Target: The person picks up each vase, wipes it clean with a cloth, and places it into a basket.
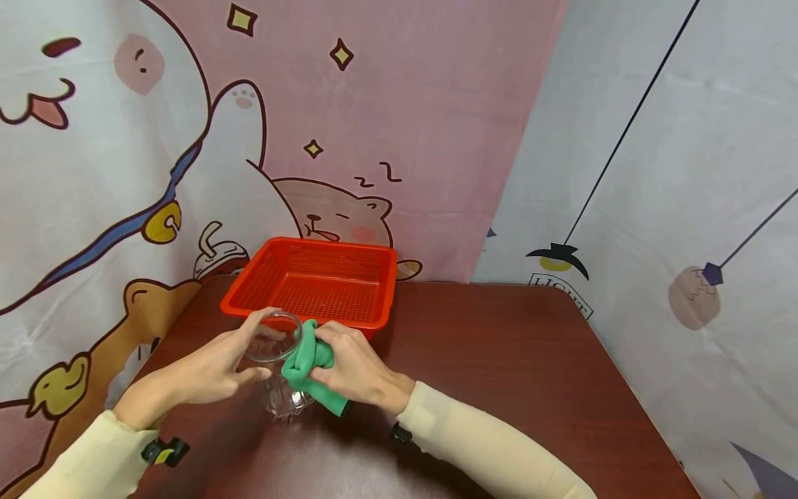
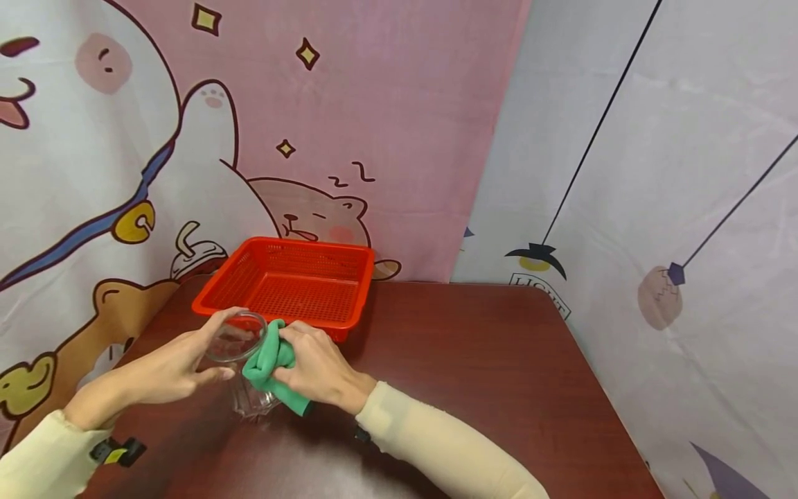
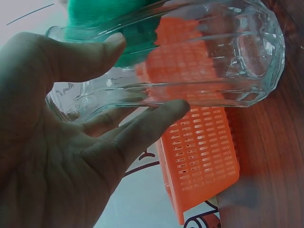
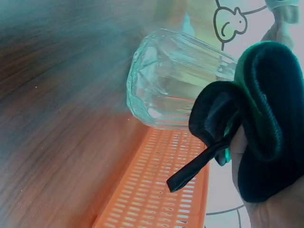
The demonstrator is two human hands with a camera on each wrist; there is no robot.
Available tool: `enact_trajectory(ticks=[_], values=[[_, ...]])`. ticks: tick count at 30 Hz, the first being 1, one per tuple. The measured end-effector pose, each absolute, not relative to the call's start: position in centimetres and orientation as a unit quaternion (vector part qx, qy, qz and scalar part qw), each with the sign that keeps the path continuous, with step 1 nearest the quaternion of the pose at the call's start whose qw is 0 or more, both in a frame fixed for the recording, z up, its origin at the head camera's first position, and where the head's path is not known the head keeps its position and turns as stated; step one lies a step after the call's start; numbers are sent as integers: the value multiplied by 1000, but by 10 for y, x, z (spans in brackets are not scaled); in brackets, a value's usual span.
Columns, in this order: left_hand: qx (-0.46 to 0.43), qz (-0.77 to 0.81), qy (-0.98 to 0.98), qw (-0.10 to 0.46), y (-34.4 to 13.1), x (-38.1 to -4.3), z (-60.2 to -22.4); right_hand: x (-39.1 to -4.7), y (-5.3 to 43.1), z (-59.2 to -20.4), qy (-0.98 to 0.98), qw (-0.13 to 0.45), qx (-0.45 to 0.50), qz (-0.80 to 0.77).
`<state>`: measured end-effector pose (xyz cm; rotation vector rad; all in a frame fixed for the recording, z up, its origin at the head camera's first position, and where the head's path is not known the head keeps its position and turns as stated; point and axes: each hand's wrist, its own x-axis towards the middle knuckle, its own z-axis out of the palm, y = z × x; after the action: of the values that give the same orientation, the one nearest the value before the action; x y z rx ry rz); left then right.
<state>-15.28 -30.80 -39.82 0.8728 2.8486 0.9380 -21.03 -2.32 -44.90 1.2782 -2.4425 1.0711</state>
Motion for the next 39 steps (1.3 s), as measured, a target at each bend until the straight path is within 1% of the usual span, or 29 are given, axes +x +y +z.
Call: enact_trajectory(ticks=[6, 12, 25, 39], values=[[271, 308, 912, 25, -308, -154, -397, -211, -19, -444, -806, 107, 421, 403], [278, 302, 912, 20, -309, -154, -397, -212, -13, -437, -790, 114, 413, 438], [289, 303, 908, 14, -309, -153, -398, -210, -11, -436, -788, 108, 417, 441], [284, 282, 916, 9, -310, -152, -397, -211, -9, -439, -783, 122, 425, 437]])
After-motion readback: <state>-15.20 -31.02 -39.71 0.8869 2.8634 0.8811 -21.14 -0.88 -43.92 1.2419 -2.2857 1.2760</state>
